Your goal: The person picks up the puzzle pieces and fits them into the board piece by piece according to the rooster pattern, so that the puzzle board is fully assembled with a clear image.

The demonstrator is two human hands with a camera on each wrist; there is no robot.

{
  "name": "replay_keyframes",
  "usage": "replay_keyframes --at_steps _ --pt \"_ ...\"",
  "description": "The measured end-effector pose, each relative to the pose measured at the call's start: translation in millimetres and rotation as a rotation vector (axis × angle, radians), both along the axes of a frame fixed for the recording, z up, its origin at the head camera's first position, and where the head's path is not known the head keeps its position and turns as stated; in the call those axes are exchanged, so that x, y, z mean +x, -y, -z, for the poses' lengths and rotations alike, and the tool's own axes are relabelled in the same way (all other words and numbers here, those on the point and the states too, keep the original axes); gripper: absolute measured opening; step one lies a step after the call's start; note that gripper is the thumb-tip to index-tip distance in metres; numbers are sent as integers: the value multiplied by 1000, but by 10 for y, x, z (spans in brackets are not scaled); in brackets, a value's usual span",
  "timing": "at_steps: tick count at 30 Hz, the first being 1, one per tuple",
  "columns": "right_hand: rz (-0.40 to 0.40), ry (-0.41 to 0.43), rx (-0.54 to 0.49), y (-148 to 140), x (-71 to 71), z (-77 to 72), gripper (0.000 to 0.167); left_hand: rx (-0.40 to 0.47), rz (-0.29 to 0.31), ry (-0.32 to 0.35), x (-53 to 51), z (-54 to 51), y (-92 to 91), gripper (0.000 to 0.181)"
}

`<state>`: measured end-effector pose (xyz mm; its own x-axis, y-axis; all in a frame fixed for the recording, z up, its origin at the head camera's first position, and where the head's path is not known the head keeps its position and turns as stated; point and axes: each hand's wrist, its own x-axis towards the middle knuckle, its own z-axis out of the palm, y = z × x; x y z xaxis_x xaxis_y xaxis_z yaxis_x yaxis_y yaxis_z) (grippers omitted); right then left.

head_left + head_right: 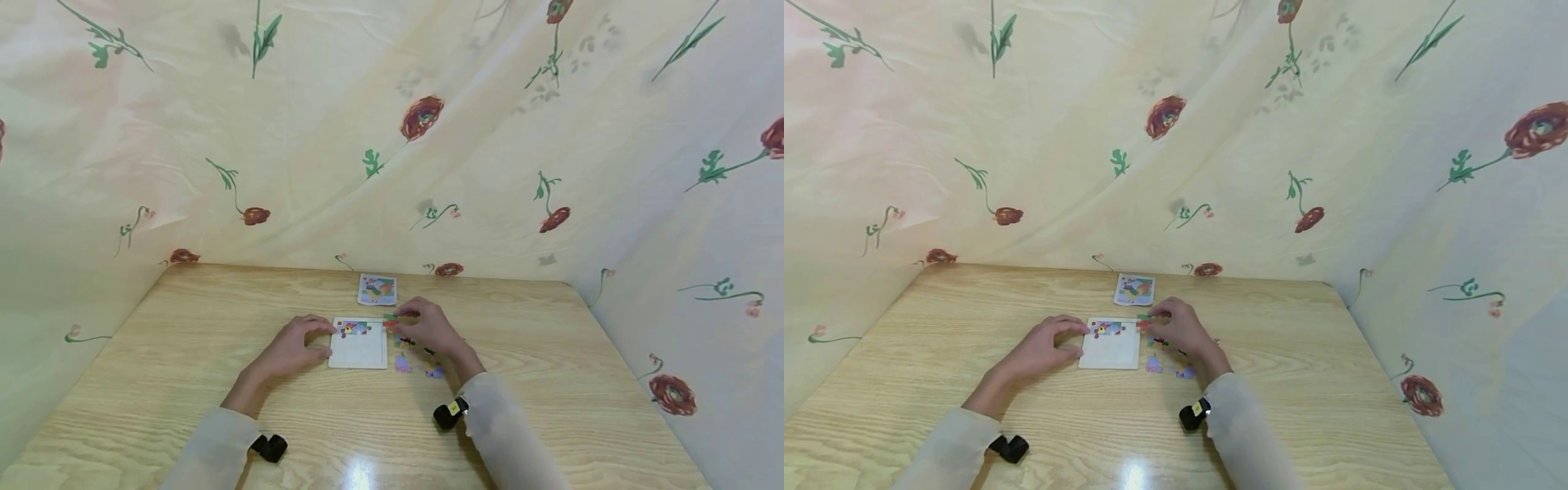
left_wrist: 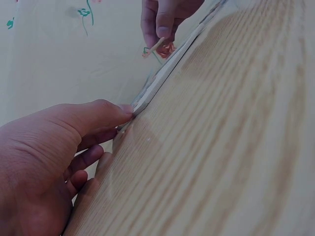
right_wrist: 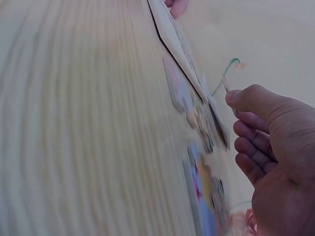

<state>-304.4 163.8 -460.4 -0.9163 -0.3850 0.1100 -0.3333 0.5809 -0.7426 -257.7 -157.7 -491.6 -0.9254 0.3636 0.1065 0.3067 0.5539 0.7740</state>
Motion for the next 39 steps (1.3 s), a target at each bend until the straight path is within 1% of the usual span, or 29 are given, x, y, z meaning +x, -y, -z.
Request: replay_keyframes --at_steps 6,10,17,24,30,39 --pt "-8 42 -7 133 -8 28 22 -2 -2 0 0 -4 -1 33" --pt "-26 54 17 195 -12 49 22 -3 0 0 4 -12 -4 33" --pt "-35 49 50 259 -36 86 21 0 6 -5 -7 -11 -5 33" --pt "-27 41 63 300 -24 54 21 9 10 -12 -12 -21 -6 33" --pt "-22 46 70 322 1 36 20 7 8 -1 5 -26 -4 33" --pt "-22 8 104 327 -8 52 20 12 8 0 24 -32 -5 33"
